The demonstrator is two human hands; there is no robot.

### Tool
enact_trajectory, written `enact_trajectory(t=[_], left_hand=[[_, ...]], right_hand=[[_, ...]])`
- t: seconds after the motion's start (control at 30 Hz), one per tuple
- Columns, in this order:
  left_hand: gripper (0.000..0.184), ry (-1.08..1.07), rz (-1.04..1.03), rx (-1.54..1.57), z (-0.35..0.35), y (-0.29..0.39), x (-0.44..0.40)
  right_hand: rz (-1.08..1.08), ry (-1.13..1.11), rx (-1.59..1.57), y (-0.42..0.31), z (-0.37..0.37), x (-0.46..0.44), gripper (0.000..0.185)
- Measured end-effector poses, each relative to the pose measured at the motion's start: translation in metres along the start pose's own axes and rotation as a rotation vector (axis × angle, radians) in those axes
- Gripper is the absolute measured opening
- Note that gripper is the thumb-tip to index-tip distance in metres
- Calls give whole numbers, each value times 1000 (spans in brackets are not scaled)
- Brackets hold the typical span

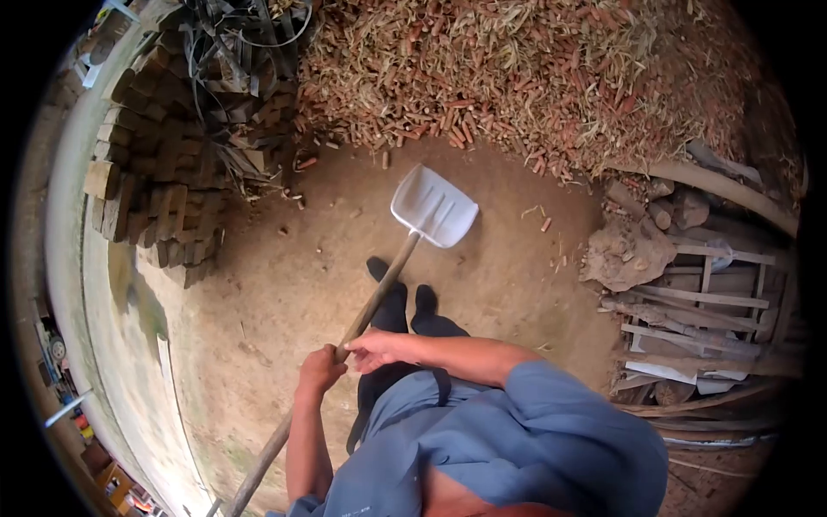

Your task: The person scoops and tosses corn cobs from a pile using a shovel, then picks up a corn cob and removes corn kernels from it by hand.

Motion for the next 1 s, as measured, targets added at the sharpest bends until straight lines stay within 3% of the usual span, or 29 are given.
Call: enact_trajectory(t=[0.17, 0.27, 0.43, 0.5, 0.6, 0.67, 0.73, 0.77, 0.93, 1.0], left_hand=[[40, -236, 179, -6, -48, -38, -37], [37, -187, 150, 59, -27, -34, -32], [34, -156, 90, 65, 50, 27, -26], [29, -116, 43, 57, 72, 51, -29], [22, -99, 58, 58, 72, 72, -28], [20, -110, 81, 56, 77, 99, -35], [17, -109, 123, 70, 75, 139, -38], [25, -105, 122, 82, 75, 157, -40], [39, -316, 381, 192, 39, 199, -31], [41, -419, 487, 366, 30, 228, -45]], right_hand=[[162, 157, 132, -92, 75, 14, 33], [293, 378, 117, -170, 140, 26, 29], [314, 588, 160, -254, 232, 51, 27], [417, 744, 289, -286, 276, 68, 27], [448, 906, 353, -311, 349, 88, 27], [340, 930, 525, -329, 406, 93, 27], [378, 953, 483, -337, 465, 99, 25], [395, 1008, 545, -344, 495, 102, 23], [400, 1083, 896, -386, 611, 93, 24], [442, 1208, 1057, -404, 636, 100, 27]])
Point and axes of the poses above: each hand's wrist, its own x-axis away from the middle knuckle, its own z-axis out of the back of the hand, y = z × x, the point moved 8 cm from there along -x, towards the middle knuckle, and after that the axes turned 6 degrees about y, right-handed, at the moved point
